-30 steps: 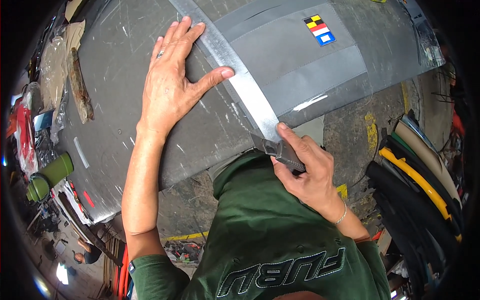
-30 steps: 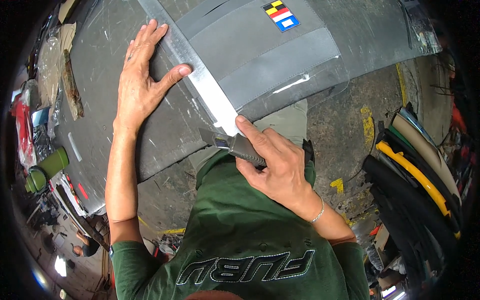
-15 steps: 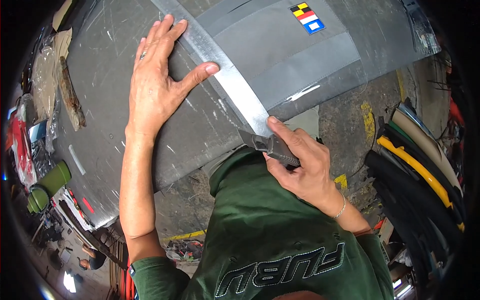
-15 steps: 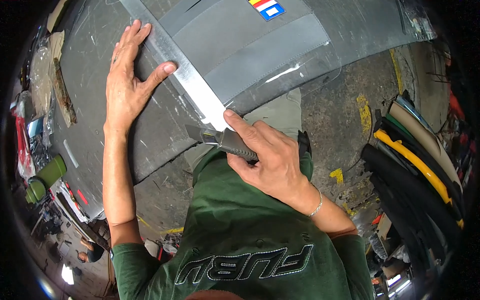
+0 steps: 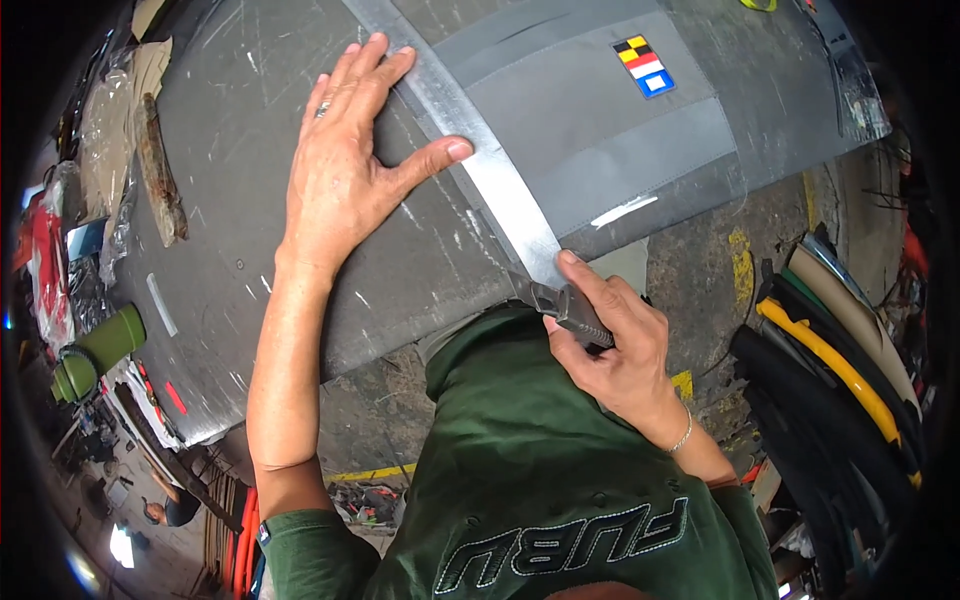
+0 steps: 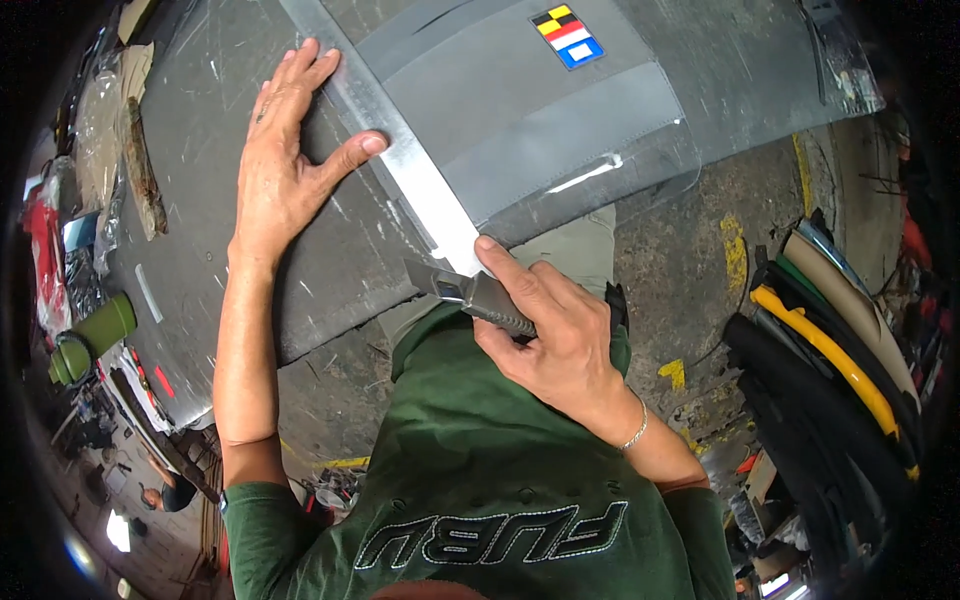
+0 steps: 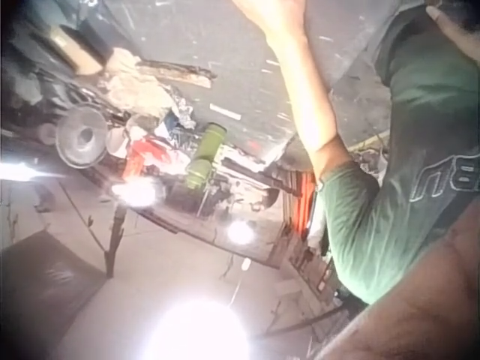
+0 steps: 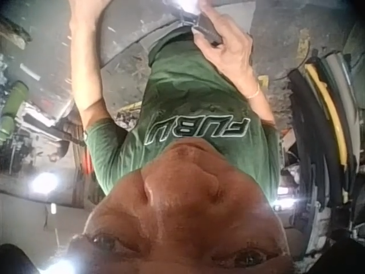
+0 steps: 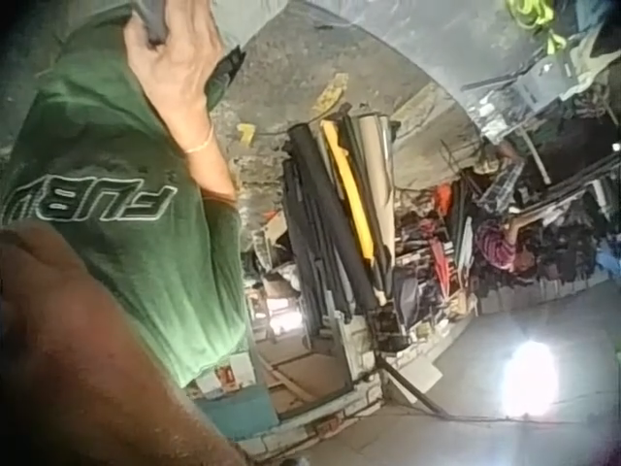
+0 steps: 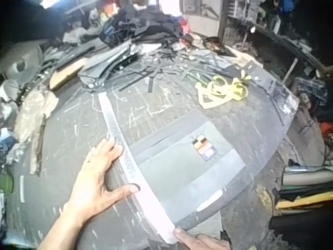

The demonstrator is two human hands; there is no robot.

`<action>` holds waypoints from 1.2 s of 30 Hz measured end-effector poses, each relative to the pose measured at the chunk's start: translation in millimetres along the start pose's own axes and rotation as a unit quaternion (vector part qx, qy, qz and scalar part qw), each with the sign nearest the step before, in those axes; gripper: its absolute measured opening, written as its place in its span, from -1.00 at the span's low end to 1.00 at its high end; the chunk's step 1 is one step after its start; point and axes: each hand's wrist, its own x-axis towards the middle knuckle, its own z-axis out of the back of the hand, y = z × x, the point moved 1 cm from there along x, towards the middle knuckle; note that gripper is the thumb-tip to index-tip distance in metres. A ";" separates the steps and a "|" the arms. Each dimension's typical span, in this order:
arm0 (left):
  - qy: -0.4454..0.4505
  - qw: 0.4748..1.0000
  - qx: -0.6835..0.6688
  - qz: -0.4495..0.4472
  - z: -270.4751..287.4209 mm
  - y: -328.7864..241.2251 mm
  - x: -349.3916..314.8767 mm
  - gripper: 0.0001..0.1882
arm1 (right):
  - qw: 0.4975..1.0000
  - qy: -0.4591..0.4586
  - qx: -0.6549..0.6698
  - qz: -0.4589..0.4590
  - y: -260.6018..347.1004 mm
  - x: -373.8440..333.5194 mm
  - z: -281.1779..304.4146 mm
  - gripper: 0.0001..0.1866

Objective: Cut a gray plastic sheet along straight lines using a metal ruler as a guide and a utility knife.

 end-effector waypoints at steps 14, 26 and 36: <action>-0.001 1.000 0.000 0.014 -1.7 0.4 -0.8 0.07 | 1.000 0.006 0.004 -0.008 3.1 0.8 1.2 -0.26; 0.019 1.000 0.010 -0.009 9.0 -7.3 2.7 -0.06 | 1.000 0.005 0.000 -0.009 5.0 1.7 1.1 -0.29; 0.054 0.996 -0.021 -0.060 18.2 -12.8 9.0 -0.32 | 0.999 0.027 -0.017 -0.043 12.5 2.2 6.6 -0.29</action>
